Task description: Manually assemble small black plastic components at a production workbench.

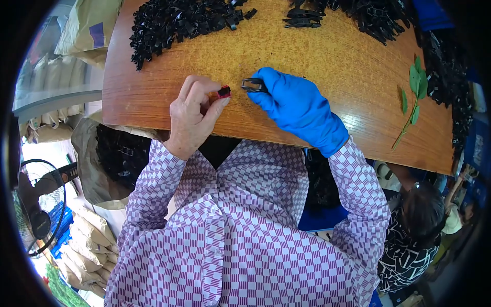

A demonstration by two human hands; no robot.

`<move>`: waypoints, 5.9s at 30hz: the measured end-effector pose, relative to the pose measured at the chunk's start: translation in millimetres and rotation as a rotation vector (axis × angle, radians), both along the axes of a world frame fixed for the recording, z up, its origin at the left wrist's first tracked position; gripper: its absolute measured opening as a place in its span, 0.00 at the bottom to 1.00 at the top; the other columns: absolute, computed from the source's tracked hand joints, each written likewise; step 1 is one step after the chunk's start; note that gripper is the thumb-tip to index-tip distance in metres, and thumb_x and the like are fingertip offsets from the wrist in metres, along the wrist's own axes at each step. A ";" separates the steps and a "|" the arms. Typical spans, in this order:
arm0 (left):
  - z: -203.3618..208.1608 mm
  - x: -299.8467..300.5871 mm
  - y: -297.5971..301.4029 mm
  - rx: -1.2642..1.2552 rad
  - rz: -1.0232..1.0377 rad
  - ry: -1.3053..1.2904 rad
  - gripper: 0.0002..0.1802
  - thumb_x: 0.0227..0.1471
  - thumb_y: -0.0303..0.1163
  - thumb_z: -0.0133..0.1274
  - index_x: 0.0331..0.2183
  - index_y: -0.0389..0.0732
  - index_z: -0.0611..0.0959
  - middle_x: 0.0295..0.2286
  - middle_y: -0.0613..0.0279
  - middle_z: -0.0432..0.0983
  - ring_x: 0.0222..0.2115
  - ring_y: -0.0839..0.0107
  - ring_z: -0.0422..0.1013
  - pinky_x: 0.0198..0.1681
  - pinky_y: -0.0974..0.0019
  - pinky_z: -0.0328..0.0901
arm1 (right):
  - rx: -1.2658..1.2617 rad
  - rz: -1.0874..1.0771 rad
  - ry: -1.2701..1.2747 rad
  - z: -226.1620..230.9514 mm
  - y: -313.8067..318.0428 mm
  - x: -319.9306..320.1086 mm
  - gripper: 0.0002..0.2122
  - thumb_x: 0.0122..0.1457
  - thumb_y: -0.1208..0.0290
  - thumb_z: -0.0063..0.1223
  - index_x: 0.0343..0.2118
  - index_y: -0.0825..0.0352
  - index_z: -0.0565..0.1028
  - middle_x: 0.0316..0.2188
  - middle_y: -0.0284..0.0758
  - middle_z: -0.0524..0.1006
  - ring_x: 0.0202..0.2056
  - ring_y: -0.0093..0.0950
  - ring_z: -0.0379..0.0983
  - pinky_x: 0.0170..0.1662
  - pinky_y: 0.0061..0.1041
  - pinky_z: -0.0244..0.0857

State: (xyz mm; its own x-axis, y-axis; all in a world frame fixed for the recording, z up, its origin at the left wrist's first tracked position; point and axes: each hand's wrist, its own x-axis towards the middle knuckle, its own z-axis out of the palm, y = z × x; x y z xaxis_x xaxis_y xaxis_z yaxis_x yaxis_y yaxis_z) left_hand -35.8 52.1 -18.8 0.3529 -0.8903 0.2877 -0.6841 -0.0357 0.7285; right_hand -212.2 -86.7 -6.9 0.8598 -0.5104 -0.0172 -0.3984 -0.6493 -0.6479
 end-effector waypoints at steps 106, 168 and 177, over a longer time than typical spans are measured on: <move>16.9 59.7 -79.4 0.262 -0.196 -0.494 0.07 0.53 0.30 0.55 0.36 0.40 0.79 0.31 0.56 0.71 0.24 0.59 0.73 0.26 0.61 0.70 | -0.456 -0.153 -0.004 5.8 -78.0 4.0 0.13 0.63 0.63 0.53 0.48 0.61 0.70 0.30 0.39 0.75 0.29 0.37 0.76 0.30 0.33 0.70; 8.2 0.2 -2.4 0.054 -0.041 -0.032 0.08 0.49 0.28 0.60 0.33 0.40 0.79 0.30 0.59 0.72 0.26 0.61 0.75 0.26 0.64 0.68 | -0.264 0.096 -0.047 -1.9 -0.2 -13.3 0.14 0.61 0.63 0.53 0.46 0.64 0.69 0.34 0.40 0.75 0.32 0.40 0.74 0.34 0.36 0.68; -0.8 -1.6 0.0 0.085 -0.120 -0.043 0.05 0.50 0.28 0.59 0.30 0.41 0.78 0.29 0.62 0.73 0.24 0.63 0.74 0.24 0.64 0.68 | -0.230 0.168 0.031 0.2 0.4 -5.0 0.16 0.59 0.64 0.56 0.48 0.63 0.71 0.32 0.38 0.74 0.31 0.38 0.74 0.33 0.35 0.67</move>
State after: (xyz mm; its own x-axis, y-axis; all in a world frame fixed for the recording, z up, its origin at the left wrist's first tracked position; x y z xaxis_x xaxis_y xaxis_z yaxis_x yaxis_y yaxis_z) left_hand -37.3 52.0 -19.7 0.2309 -0.9472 0.2223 -0.7179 -0.0116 0.6961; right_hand -217.2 -86.3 -6.7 0.9333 -0.3548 0.0547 -0.2906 -0.8361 -0.4653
